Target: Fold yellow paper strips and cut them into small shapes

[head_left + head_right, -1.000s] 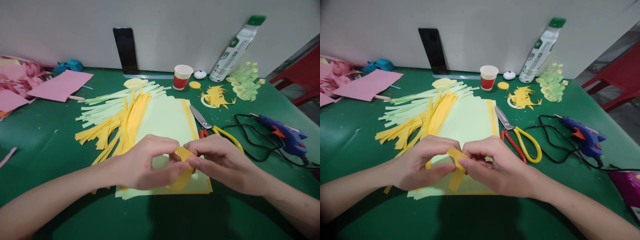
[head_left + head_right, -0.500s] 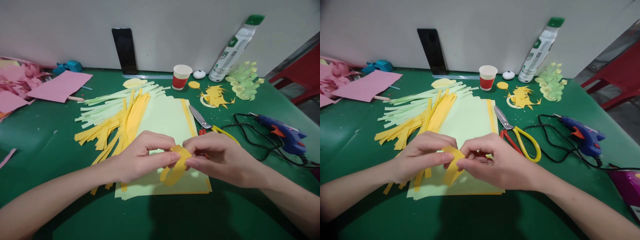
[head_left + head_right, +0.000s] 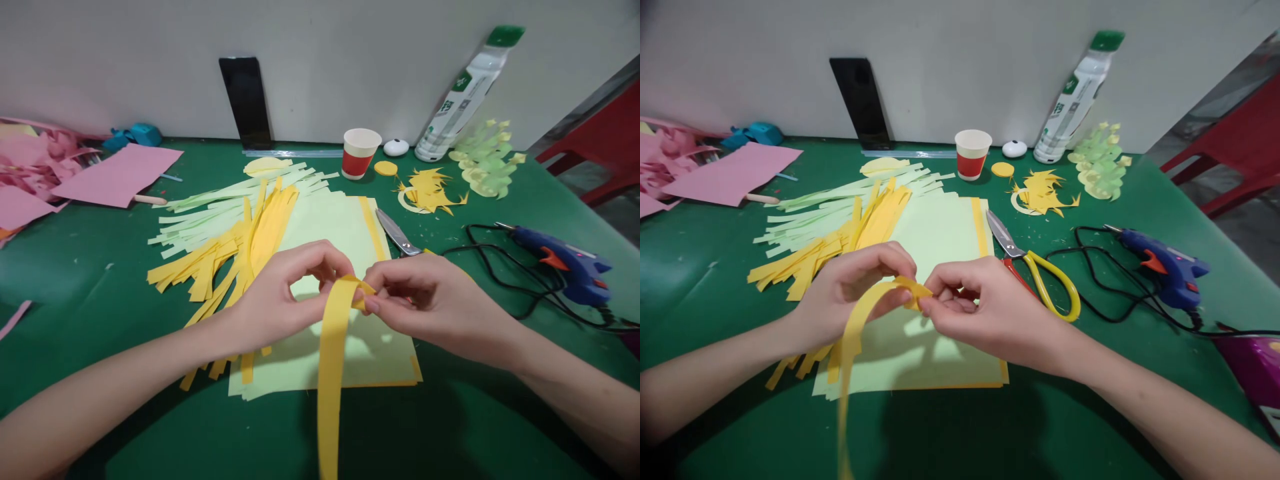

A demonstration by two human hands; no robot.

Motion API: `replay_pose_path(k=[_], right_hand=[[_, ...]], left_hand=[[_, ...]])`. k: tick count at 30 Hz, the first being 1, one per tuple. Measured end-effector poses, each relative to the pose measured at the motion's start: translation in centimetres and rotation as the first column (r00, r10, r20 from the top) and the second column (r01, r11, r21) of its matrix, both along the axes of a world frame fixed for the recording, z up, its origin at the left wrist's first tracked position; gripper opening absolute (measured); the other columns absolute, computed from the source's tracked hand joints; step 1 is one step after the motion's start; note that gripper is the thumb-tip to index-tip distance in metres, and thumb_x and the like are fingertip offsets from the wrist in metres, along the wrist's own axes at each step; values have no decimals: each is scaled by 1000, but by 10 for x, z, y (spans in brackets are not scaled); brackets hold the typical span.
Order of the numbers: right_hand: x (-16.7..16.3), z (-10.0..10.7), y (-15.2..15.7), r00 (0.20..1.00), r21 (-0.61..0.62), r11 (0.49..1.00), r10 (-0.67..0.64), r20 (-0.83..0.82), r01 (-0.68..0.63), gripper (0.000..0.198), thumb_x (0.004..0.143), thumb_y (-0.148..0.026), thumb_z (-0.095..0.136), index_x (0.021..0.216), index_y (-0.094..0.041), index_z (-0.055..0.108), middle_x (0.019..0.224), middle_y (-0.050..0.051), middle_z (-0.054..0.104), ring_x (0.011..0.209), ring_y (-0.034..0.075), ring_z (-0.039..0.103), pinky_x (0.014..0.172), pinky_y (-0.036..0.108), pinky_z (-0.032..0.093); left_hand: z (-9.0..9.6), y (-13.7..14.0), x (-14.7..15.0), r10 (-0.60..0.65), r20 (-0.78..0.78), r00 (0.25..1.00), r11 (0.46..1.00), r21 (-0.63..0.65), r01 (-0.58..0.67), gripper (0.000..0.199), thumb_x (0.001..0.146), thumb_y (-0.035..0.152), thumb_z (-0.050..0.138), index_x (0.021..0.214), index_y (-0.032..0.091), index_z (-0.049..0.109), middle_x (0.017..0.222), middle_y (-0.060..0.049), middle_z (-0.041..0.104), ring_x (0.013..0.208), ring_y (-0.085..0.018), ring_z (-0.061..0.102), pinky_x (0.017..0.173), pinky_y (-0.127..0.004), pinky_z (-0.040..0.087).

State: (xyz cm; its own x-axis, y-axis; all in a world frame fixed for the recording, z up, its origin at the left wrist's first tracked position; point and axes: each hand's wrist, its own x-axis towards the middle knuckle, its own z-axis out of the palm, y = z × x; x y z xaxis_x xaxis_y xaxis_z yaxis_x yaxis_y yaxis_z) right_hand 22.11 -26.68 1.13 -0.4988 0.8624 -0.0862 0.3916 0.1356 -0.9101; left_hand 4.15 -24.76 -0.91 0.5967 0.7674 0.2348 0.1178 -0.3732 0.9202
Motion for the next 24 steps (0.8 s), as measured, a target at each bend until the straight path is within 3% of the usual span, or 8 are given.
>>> replay_pose_path(k=[7,9,12,15,19,24], right_hand=[[2,1,0,1000,91,996,-12,-7,13,17,80,-20,46,68,-16,57,58,0,49,52,7,40,44,19,31],[0,-1,-2,999,117,992,-51,7,50,15,78,-18,49,64,-16,54,53,-2,43,48,7,35,42,20,29],[-6,-5,-5,994,163,981,-111,4,109,30,75,-21,57,51,-17,39,48,-6,28,45,5,23,39,21,21],[-12,-8,-8,986,170,972,-164,-21,165,35,74,-21,58,48,-17,34,48,-5,28,46,5,22,39,22,19],[-14,-10,-12,982,134,973,-187,-6,186,35,76,-23,55,45,-16,39,47,-4,30,46,6,25,39,22,19],[-14,-7,-12,978,36,978,-206,-19,206,29,76,-28,52,51,-14,52,47,-3,32,46,6,25,39,22,18]], left_hand=[[8,-2,4,214,-27,976,969,-122,-216,21,77,33,59,68,16,53,64,2,52,57,-8,46,51,-19,38],[9,-2,5,220,13,975,957,-195,-214,19,75,30,63,69,16,53,64,3,53,56,-6,46,50,-17,39],[8,-3,6,201,85,976,936,-312,-165,18,72,26,67,67,16,52,60,5,52,49,-4,42,45,-14,35],[8,-5,7,190,106,976,910,-393,-135,19,71,22,68,65,16,52,49,9,42,41,-1,32,37,-13,27],[8,-8,7,183,95,979,896,-426,-126,21,72,23,67,64,16,49,42,10,36,35,-1,28,33,-13,22],[11,-7,9,206,67,976,928,-330,-173,20,73,24,65,64,16,49,47,8,46,39,-3,38,40,-15,34]])
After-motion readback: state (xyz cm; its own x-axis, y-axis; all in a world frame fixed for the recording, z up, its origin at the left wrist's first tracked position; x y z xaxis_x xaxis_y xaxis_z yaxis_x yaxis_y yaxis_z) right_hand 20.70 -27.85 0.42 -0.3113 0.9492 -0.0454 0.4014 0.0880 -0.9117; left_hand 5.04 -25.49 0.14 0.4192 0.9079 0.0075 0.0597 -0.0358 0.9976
